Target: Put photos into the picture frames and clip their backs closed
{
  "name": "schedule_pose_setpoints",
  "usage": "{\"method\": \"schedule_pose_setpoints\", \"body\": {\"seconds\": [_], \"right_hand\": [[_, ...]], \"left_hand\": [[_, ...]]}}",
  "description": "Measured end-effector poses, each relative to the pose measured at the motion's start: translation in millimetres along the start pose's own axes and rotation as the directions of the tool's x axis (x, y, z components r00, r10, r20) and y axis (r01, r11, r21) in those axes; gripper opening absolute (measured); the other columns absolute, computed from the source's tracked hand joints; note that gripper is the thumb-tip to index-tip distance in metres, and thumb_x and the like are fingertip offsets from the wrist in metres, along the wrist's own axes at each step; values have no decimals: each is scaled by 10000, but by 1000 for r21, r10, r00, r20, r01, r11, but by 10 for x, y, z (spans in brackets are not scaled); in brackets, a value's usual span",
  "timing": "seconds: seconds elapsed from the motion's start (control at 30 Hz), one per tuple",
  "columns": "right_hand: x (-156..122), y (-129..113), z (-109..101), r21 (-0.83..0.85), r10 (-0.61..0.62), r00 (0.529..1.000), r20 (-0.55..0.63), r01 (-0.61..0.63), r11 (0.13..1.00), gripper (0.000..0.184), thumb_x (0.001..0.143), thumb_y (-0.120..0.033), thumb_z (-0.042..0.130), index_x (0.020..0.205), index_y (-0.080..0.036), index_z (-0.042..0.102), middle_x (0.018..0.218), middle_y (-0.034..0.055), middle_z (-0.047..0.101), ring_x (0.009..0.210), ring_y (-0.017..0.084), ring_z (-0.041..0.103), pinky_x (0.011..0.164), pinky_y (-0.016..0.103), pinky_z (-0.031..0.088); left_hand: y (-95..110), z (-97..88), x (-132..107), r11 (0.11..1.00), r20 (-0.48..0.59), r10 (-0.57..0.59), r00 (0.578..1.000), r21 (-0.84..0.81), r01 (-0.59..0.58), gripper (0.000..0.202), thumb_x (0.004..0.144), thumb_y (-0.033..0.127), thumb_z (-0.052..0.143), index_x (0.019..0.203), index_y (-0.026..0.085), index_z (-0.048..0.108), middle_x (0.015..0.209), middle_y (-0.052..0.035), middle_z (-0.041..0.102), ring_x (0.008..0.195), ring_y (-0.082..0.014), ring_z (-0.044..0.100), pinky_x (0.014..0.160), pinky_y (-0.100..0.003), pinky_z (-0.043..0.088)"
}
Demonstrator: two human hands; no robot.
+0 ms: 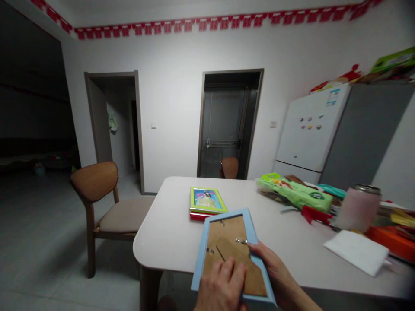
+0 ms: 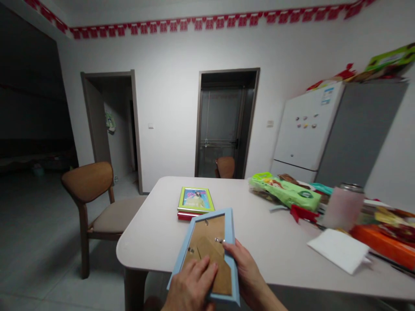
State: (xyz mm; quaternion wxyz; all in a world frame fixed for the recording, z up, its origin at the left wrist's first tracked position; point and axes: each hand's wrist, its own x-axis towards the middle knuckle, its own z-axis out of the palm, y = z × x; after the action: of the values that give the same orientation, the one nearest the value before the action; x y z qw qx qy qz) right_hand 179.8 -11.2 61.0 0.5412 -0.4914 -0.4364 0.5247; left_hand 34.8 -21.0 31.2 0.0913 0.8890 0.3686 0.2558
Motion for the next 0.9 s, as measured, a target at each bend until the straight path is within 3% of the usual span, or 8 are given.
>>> {"method": "schedule_pose_setpoints", "body": {"seconds": [0.1,0.23,0.33,0.47,0.6,0.73,0.9], "right_hand": [[86,134,-118,14,101,990,98,-103,995,473,642,-311,453,1081,-137,486,785,68,664,668,209,615,592,304,468],[303,301,-259,-300,-6,999,40,18,954,483,572,-218,449,1042,-127,515,769,44,665,680,194,602,600,265,457],[448,420,-332,-629,-127,991,-45,71,774,464,558,-200,449,1004,-123,549,772,59,661,677,193,590,622,262,446],[529,534,-364,-843,-256,965,-47,99,528,461,573,-186,445,1012,-112,562,907,106,629,804,207,570,754,278,417],[543,576,-351,-926,-316,948,46,159,342,452,588,-164,442,1015,-103,576,1012,125,575,960,206,516,870,272,358],[560,552,-337,-947,-281,953,111,187,261,361,629,-173,445,941,-136,622,1152,119,489,1069,203,450,937,278,294],[561,471,-259,-959,-245,959,144,197,204,268,691,-212,421,817,-187,657,981,88,549,892,175,534,798,249,380]], "left_hand": [[-15,141,-40,995,65,10,998,94,-16,601,636,210,580,1203,206,382,1236,-126,438,1007,-342,470,724,-444,477],[-35,259,-46,981,59,40,997,187,-51,417,710,213,493,1125,206,455,1177,-109,500,942,-301,510,693,-391,482],[-68,336,-50,970,25,73,997,231,-77,328,747,215,448,1073,199,488,1140,-97,530,903,-271,521,703,-368,469],[-97,394,-48,963,29,87,996,253,-92,283,764,219,437,1038,180,498,1113,-89,544,876,-253,520,690,-355,467],[-96,343,-42,971,80,62,995,224,-79,280,740,199,469,1018,186,499,1105,-79,543,885,-245,510,711,-352,456],[-210,190,-104,997,114,11,993,77,-20,417,656,269,593,1050,212,469,1147,-50,509,962,-235,477,813,-366,417],[-454,10,-219,992,75,-113,991,-48,116,424,571,334,695,929,191,517,1092,-46,535,1015,-206,462,972,-403,242]]}}
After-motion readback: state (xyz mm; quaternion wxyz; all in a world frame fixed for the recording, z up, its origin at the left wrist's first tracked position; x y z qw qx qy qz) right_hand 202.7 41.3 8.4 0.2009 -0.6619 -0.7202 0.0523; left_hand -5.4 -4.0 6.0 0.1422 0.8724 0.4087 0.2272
